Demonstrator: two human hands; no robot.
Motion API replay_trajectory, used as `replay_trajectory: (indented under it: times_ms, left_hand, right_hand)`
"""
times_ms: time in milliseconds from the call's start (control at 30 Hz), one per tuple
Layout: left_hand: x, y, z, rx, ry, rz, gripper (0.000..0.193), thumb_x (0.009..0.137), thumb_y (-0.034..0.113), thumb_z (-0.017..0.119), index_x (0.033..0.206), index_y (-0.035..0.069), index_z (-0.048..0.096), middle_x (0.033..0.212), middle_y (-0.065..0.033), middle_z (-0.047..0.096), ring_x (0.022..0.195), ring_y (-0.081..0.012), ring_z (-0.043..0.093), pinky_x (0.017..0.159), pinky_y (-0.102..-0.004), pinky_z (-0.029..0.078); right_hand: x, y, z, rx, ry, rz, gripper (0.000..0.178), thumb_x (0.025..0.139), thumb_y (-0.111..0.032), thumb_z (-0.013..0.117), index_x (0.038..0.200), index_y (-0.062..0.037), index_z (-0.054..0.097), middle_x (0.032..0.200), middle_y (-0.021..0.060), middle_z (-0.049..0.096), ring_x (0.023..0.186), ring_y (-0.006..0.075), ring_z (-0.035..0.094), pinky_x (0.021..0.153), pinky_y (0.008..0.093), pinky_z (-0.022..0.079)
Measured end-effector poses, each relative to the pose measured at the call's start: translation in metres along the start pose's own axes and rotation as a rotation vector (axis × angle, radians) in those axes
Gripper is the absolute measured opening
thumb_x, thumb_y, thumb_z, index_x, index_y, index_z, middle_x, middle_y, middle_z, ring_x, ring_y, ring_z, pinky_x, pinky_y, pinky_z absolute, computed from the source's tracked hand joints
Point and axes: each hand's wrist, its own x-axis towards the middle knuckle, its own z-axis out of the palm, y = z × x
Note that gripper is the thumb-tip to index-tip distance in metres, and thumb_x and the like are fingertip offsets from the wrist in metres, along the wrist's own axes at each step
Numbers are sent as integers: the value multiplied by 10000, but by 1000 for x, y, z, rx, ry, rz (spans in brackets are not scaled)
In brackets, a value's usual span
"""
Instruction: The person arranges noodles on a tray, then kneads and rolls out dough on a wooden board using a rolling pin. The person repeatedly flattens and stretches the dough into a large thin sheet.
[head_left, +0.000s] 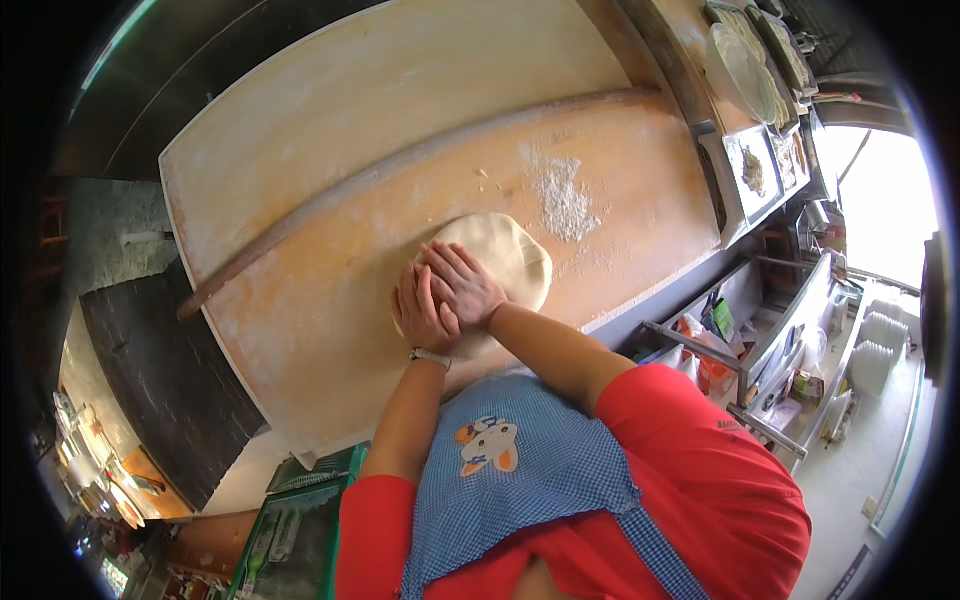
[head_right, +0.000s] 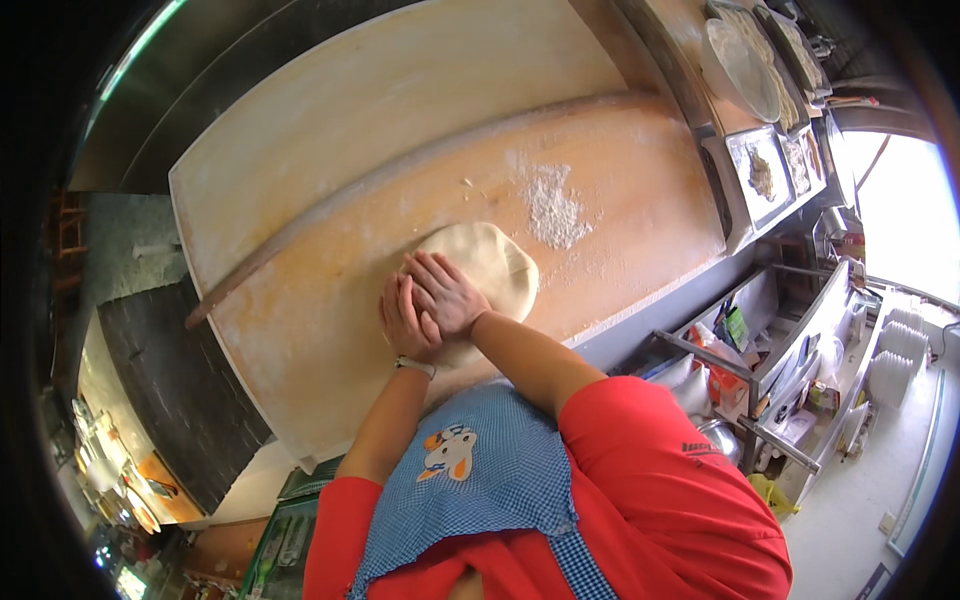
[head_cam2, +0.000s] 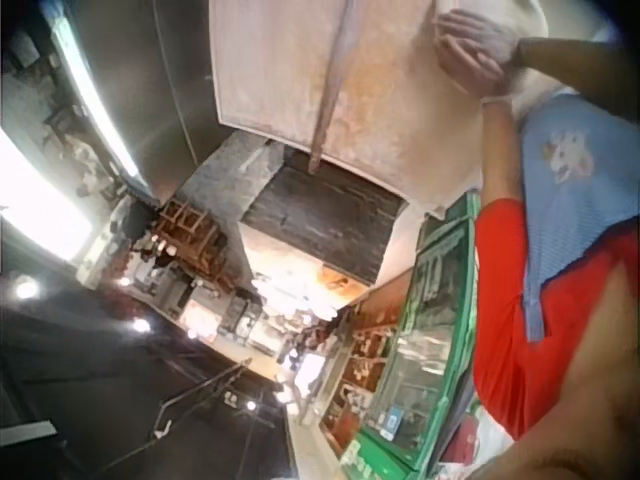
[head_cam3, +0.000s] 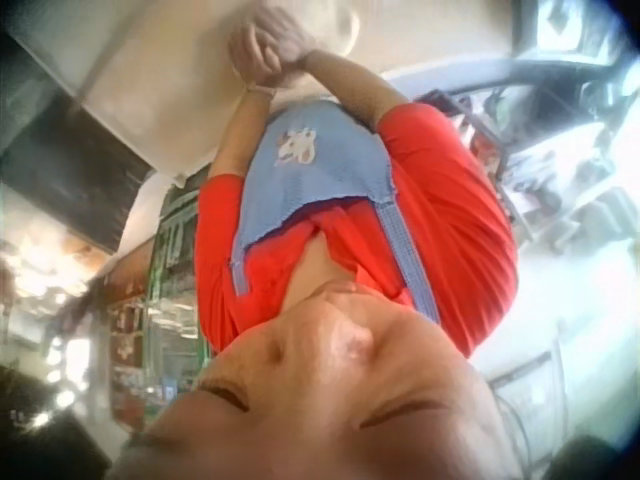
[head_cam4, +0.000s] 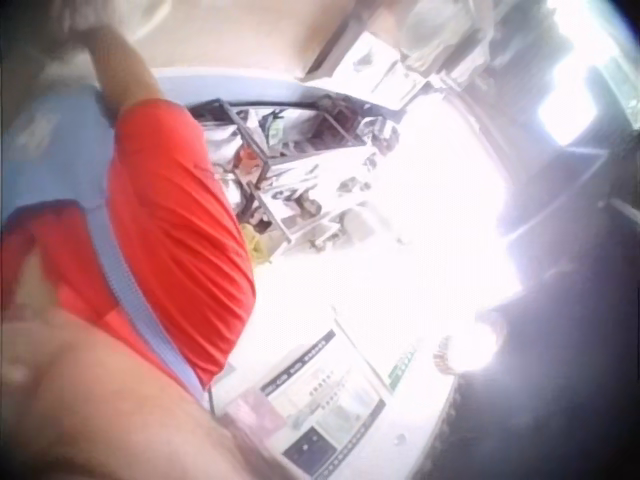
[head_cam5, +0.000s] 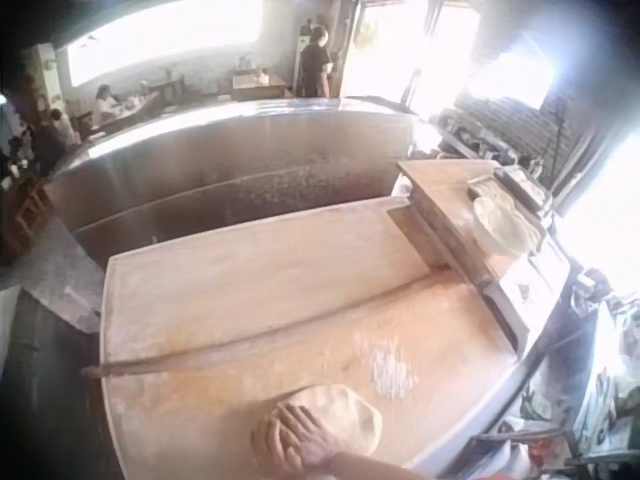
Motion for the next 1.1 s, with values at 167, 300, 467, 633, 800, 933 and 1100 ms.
replay_trajectory:
  times_ms: [167, 300, 467, 633, 800, 933, 1100]
  left_hand:
    - [17, -7, 4, 9, 4, 21, 584, 960, 415, 313, 1411, 82, 478, 1423, -193, 487, 1320, -362, 455, 1094, -514, 313]
    - [34, -14, 8, 22, -87, -3, 603, 967, 433, 340, 1479, 118, 385, 1501, -188, 394, 1377, -356, 377, 1116, -534, 270]
    - [16, 15, 19, 246, -162, -164, 723, 970, 464, 412, 1540, 62, 221, 1603, -184, 228, 1472, -371, 220, 1154, -622, 139]
    - [5, 36, 24, 157, -168, -44, 663, 965, 409, 385, 1494, 15, 317, 1570, -221, 277, 1463, -397, 238, 1157, -623, 149]
    - [3, 30, 21, 34, -219, 165, 659, 931, 404, 402, 1460, 10, 387, 1548, -229, 311, 1445, -402, 282, 1152, -615, 192]
    - [14, 31, 26, 93, -206, 159, 703, 932, 452, 395, 1476, 11, 338, 1550, -222, 307, 1442, -398, 283, 1151, -605, 203]
    - [30, 28, 27, 191, -283, 192, 837, 921, 557, 450, 1541, 53, 199, 1599, -234, 165, 1488, -409, 138, 1170, -615, 99]
  right_hand:
    - [17, 10, 3, 3, 44, -53, 587, 832, -340, 476, 1288, 21, 555, 1458, 198, 462, 1393, 349, 386, 1167, 462, 274]
    - [27, 11, -3, -112, -89, 5, 581, 861, -323, 486, 1358, -27, 527, 1501, 166, 416, 1456, 322, 283, 1204, 461, 197]
    - [6, 38, -16, -96, -157, 147, 631, 913, -377, 525, 1492, -158, 405, 1606, 140, 238, 1503, 317, 160, 1221, 479, 101]
    - [-4, 41, -18, -143, -138, 240, 652, 937, -354, 488, 1515, -95, 332, 1592, 212, 219, 1498, 351, 159, 1220, 485, 102]
    - [3, 46, -12, -75, -58, 213, 598, 911, -305, 508, 1471, -118, 412, 1566, 180, 308, 1466, 336, 266, 1203, 486, 179]
    - [14, 54, -8, -102, -30, 199, 589, 899, -328, 523, 1445, -121, 448, 1526, 183, 370, 1445, 349, 296, 1192, 492, 197]
    - [31, 65, -21, -133, -113, 175, 562, 908, -299, 515, 1447, -153, 451, 1495, 180, 405, 1419, 358, 327, 1183, 481, 218]
